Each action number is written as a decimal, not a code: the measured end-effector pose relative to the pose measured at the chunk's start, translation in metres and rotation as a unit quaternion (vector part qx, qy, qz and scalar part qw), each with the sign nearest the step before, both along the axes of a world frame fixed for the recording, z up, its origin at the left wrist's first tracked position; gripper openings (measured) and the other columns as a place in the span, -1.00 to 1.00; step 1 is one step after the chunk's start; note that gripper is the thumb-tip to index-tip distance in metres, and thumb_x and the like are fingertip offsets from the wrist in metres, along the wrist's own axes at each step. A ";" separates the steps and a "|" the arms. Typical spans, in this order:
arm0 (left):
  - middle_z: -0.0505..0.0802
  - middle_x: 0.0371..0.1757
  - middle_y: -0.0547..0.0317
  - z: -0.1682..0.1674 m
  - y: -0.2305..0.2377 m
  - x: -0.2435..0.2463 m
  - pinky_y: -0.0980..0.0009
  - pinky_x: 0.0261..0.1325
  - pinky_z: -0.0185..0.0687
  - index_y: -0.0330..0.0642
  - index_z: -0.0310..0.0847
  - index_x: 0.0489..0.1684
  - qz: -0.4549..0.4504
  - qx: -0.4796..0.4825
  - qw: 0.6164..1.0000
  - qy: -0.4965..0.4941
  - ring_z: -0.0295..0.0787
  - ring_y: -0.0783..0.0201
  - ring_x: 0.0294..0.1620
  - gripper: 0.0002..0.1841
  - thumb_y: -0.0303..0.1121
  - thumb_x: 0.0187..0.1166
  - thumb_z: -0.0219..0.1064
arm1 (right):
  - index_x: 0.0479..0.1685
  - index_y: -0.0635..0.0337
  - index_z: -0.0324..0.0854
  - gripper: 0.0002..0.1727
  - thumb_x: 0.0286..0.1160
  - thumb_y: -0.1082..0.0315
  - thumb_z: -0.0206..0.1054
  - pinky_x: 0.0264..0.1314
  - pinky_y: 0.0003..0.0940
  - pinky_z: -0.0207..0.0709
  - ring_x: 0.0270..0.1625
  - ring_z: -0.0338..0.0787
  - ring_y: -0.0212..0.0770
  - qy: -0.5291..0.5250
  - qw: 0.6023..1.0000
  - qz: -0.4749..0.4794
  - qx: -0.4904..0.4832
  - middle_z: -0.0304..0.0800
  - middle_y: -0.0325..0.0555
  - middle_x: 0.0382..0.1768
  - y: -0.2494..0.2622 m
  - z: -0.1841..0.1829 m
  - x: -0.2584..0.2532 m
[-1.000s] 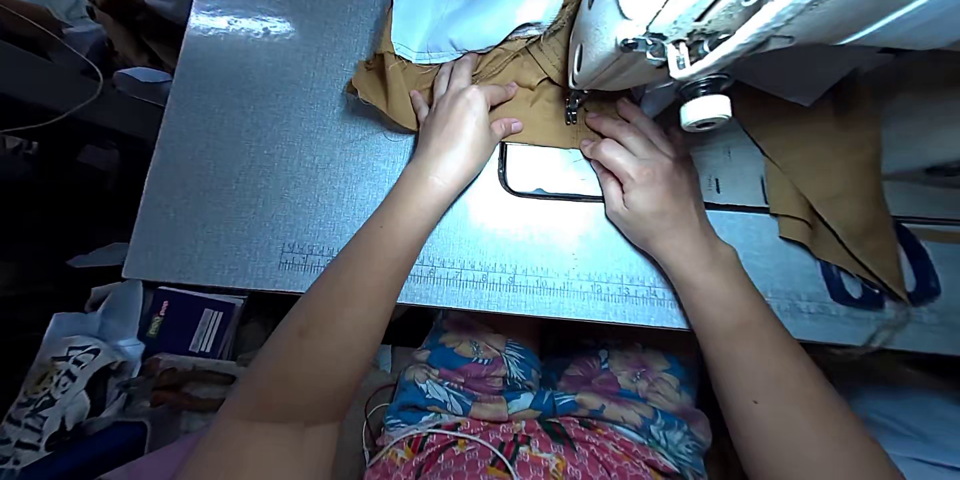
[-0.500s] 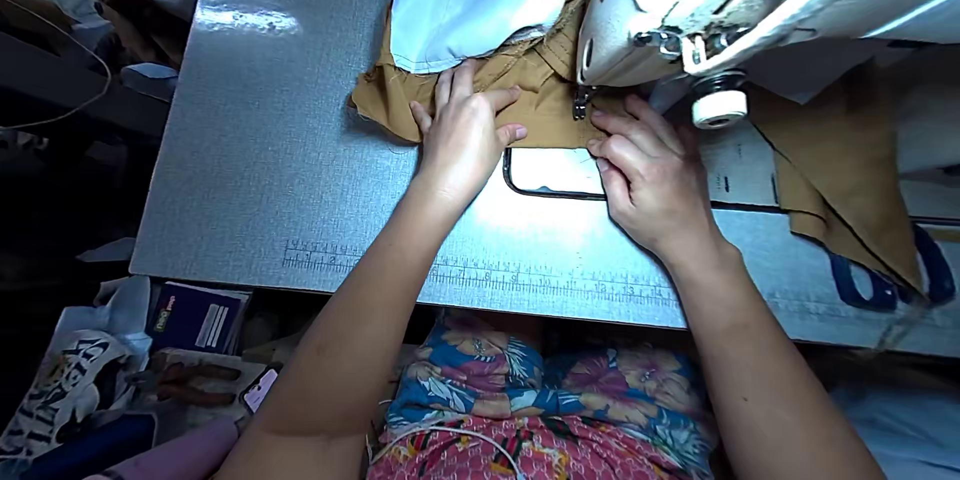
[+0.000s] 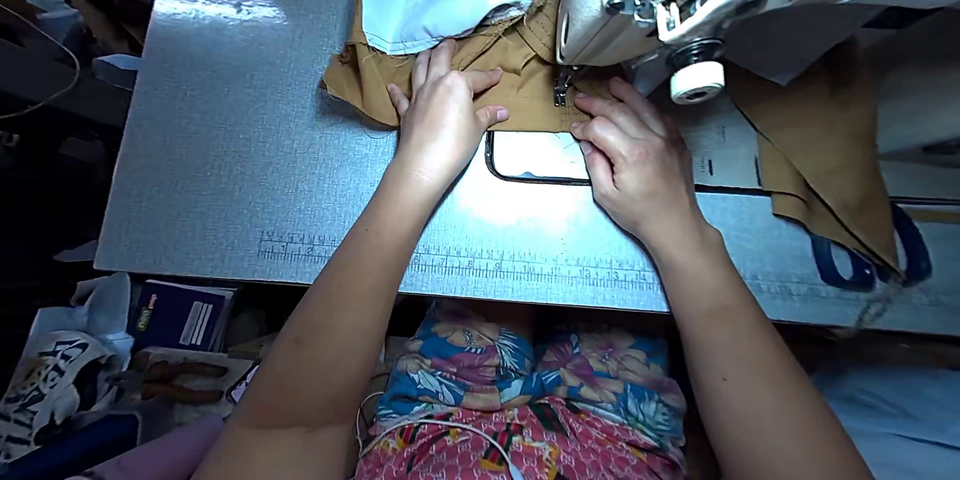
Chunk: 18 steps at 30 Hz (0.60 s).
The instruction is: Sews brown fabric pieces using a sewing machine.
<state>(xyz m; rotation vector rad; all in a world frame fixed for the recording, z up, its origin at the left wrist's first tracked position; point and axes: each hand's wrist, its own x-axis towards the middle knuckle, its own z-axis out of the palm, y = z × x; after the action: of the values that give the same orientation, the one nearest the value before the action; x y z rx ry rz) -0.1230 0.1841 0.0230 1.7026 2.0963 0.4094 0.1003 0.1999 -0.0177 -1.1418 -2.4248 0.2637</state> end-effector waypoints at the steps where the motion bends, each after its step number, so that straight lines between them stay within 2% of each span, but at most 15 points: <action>1: 0.26 0.83 -0.17 0.000 0.000 0.000 -0.55 0.64 -0.23 0.24 0.68 0.50 -0.001 0.000 1.000 0.001 -0.07 -0.20 0.90 -0.54 -0.07 0.61 0.43 | 0.07 0.14 0.80 -0.63 0.71 0.38 0.01 0.44 0.37 0.36 0.69 0.48 0.19 -0.002 1.000 -0.002 0.000 0.70 -0.10 0.51 0.000 0.000 0.000; 7: 0.28 0.83 -0.16 0.000 0.002 0.000 -0.54 0.64 -0.22 0.26 0.68 0.50 0.006 0.005 1.000 0.001 -0.05 -0.20 0.89 -0.55 -0.07 0.62 0.42 | 0.12 0.11 0.79 -0.62 0.74 0.34 0.01 0.53 0.50 0.21 0.73 0.44 0.14 -0.016 1.000 -0.015 -0.002 0.65 -0.17 0.57 0.001 0.000 -0.003; 11: 0.31 0.82 -0.13 -0.001 0.005 0.002 -0.53 0.64 -0.21 0.26 0.69 0.48 0.010 0.006 1.000 -0.001 -0.04 -0.19 0.89 -0.55 -0.06 0.60 0.43 | 0.15 0.13 0.78 -0.61 0.77 0.31 0.00 0.56 0.53 0.16 0.73 0.44 0.16 -0.027 1.000 -0.012 -0.007 0.64 -0.13 0.58 0.005 0.003 -0.002; 15: 0.31 0.81 -0.12 0.000 0.007 0.000 -0.55 0.64 -0.23 0.26 0.69 0.49 0.015 0.006 1.000 -0.006 -0.03 -0.19 0.89 -0.56 -0.07 0.61 0.43 | 0.16 0.16 0.80 -0.62 0.76 0.34 0.02 0.48 0.34 0.36 0.67 0.51 0.18 -0.029 0.999 -0.008 0.011 0.66 -0.08 0.56 0.009 0.002 -0.004; 18: 0.32 0.81 -0.14 -0.001 0.010 0.001 -0.57 0.63 -0.23 0.25 0.69 0.48 0.015 0.011 1.000 -0.010 -0.02 -0.20 0.88 -0.56 -0.08 0.62 0.42 | 0.12 0.16 0.82 -0.64 0.72 0.39 0.06 0.48 0.29 0.41 0.63 0.56 0.17 -0.025 0.999 -0.006 0.027 0.71 -0.07 0.50 0.013 0.004 -0.005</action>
<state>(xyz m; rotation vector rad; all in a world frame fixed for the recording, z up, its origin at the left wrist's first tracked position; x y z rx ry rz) -0.1216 0.1945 0.0224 1.6735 2.1121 0.4584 0.0952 0.2132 -0.0135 -1.1526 -2.4522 0.1667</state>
